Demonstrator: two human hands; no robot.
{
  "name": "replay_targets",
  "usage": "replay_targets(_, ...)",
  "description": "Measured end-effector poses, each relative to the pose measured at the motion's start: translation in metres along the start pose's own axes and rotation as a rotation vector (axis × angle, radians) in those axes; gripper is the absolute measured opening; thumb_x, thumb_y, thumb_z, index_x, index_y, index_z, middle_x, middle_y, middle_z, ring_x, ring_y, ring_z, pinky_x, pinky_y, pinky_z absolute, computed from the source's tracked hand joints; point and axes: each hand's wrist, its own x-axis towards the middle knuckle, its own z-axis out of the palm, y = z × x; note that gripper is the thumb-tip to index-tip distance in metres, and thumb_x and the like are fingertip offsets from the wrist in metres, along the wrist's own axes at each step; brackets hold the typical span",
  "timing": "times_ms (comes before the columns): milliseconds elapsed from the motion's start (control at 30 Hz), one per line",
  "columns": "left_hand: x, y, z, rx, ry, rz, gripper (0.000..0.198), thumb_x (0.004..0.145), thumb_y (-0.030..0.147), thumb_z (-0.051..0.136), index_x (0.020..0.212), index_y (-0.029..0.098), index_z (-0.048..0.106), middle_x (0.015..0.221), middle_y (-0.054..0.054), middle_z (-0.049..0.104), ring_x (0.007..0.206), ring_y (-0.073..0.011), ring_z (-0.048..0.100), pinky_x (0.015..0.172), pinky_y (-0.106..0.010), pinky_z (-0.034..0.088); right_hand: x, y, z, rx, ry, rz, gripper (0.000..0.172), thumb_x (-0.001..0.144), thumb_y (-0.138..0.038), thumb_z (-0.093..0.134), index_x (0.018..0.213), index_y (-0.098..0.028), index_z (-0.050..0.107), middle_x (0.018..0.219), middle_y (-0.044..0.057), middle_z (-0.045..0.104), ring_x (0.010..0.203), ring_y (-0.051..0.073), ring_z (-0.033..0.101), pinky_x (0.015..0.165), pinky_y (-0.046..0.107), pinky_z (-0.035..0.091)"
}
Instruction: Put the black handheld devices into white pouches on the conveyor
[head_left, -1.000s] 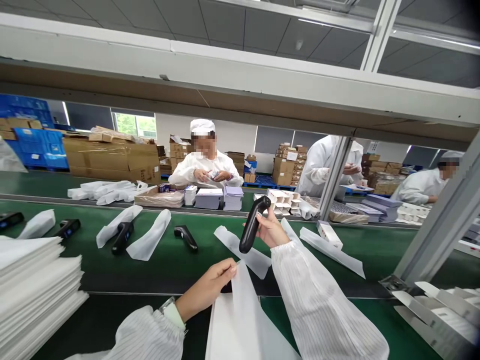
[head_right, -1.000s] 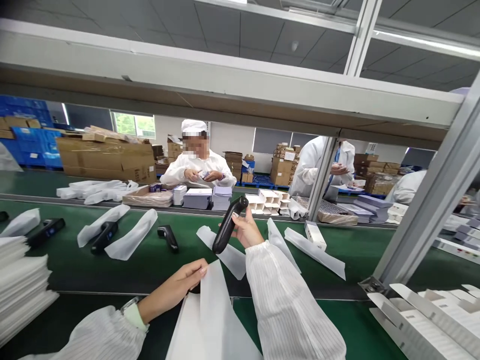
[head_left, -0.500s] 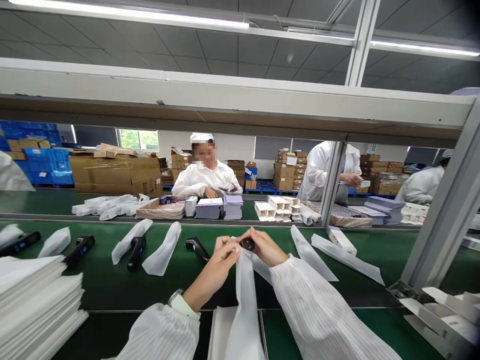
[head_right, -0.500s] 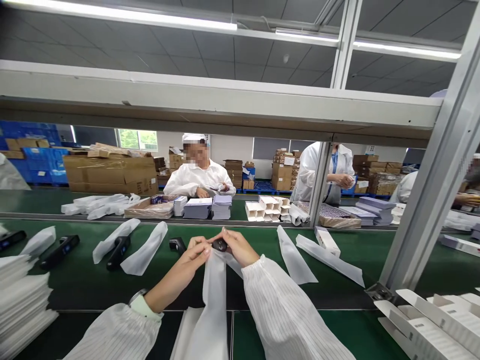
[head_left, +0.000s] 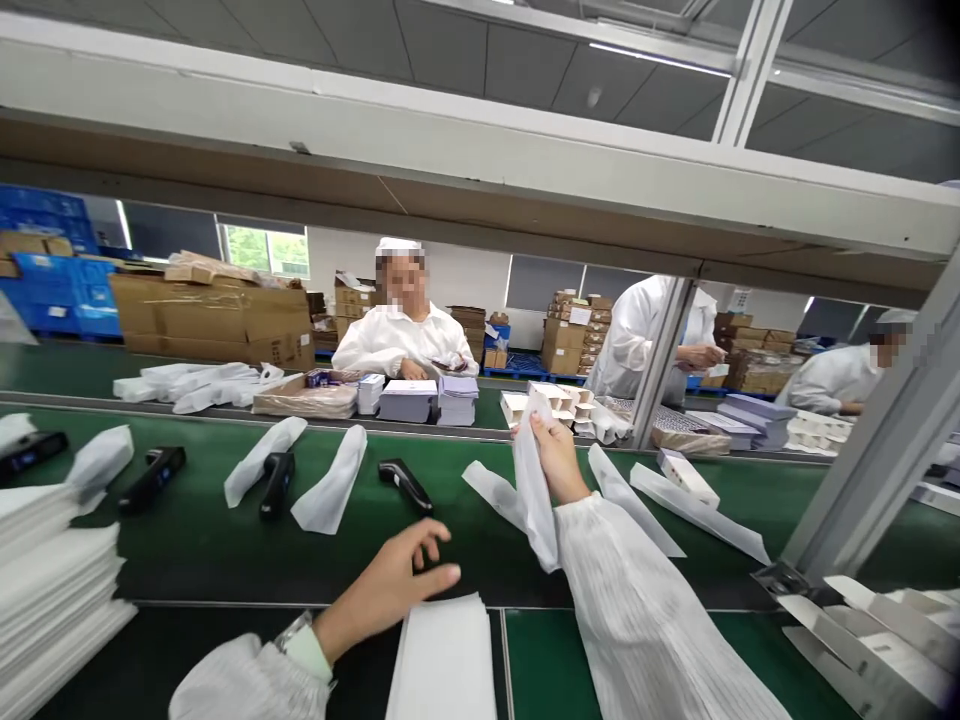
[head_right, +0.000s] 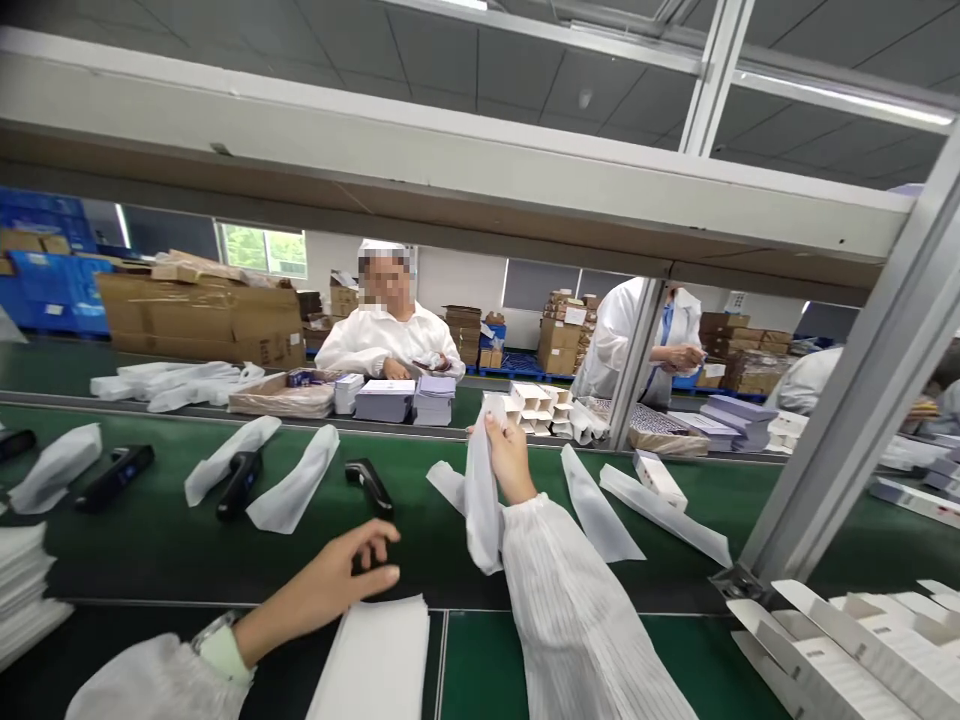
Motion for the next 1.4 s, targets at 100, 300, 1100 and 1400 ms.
replay_targets(100, -0.011, -0.017, -0.003, 0.091, -0.212, -0.036, 0.034, 0.06, 0.043, 0.06, 0.083, 0.019, 0.053, 0.075, 0.002, 0.046, 0.071, -0.0133, 0.043, 0.06, -0.022, 0.034, 0.015, 0.031, 0.023, -0.287, -0.079, -0.093, 0.042, 0.078, -0.048, 0.033, 0.074, -0.014, 0.057, 0.066, 0.006, 0.06, 0.058, 0.018, 0.055, 0.056, 0.031, 0.044)
replay_targets(300, -0.01, -0.018, -0.002, 0.139, -0.225, -0.071, 0.02, 0.065, 0.035, 0.054, 0.063, 0.015, 0.053, 0.06, 0.004, 0.042, 0.06, -0.0111, 0.041, 0.051, -0.02, 0.028, -0.012, 0.049, 0.064, -0.399, -0.216, -0.19, 0.031, 0.07, -0.033, 0.053, 0.099, -0.023, 0.055, 0.107, 0.005, 0.05, 0.103, 0.021, 0.042, 0.089, 0.036, 0.03)
replay_targets(1100, -0.014, 0.008, -0.013, -0.164, -0.202, 0.203, 0.031, 0.071, 0.042, 0.051, 0.056, 0.016, 0.044, 0.081, 0.0, 0.04, 0.08, -0.0133, 0.039, 0.071, -0.022, 0.032, -0.081, 0.016, 0.019, -0.004, -0.916, 0.211, 0.025, 0.069, -0.04, 0.056, 0.063, -0.016, 0.057, 0.084, 0.004, 0.056, 0.076, 0.014, 0.052, 0.067, 0.026, 0.04)
replay_targets(1400, -0.006, 0.009, 0.001, -0.097, -0.063, 0.203, 0.03, 0.067, 0.04, 0.057, 0.055, 0.015, 0.045, 0.092, -0.001, 0.043, 0.09, -0.0161, 0.039, 0.081, -0.026, 0.029, -0.029, 0.07, 0.049, -0.79, -0.204, 0.053, 0.034, 0.056, -0.021, 0.067, 0.088, -0.017, 0.054, 0.09, 0.01, 0.055, 0.097, 0.029, 0.046, 0.085, 0.044, 0.028)
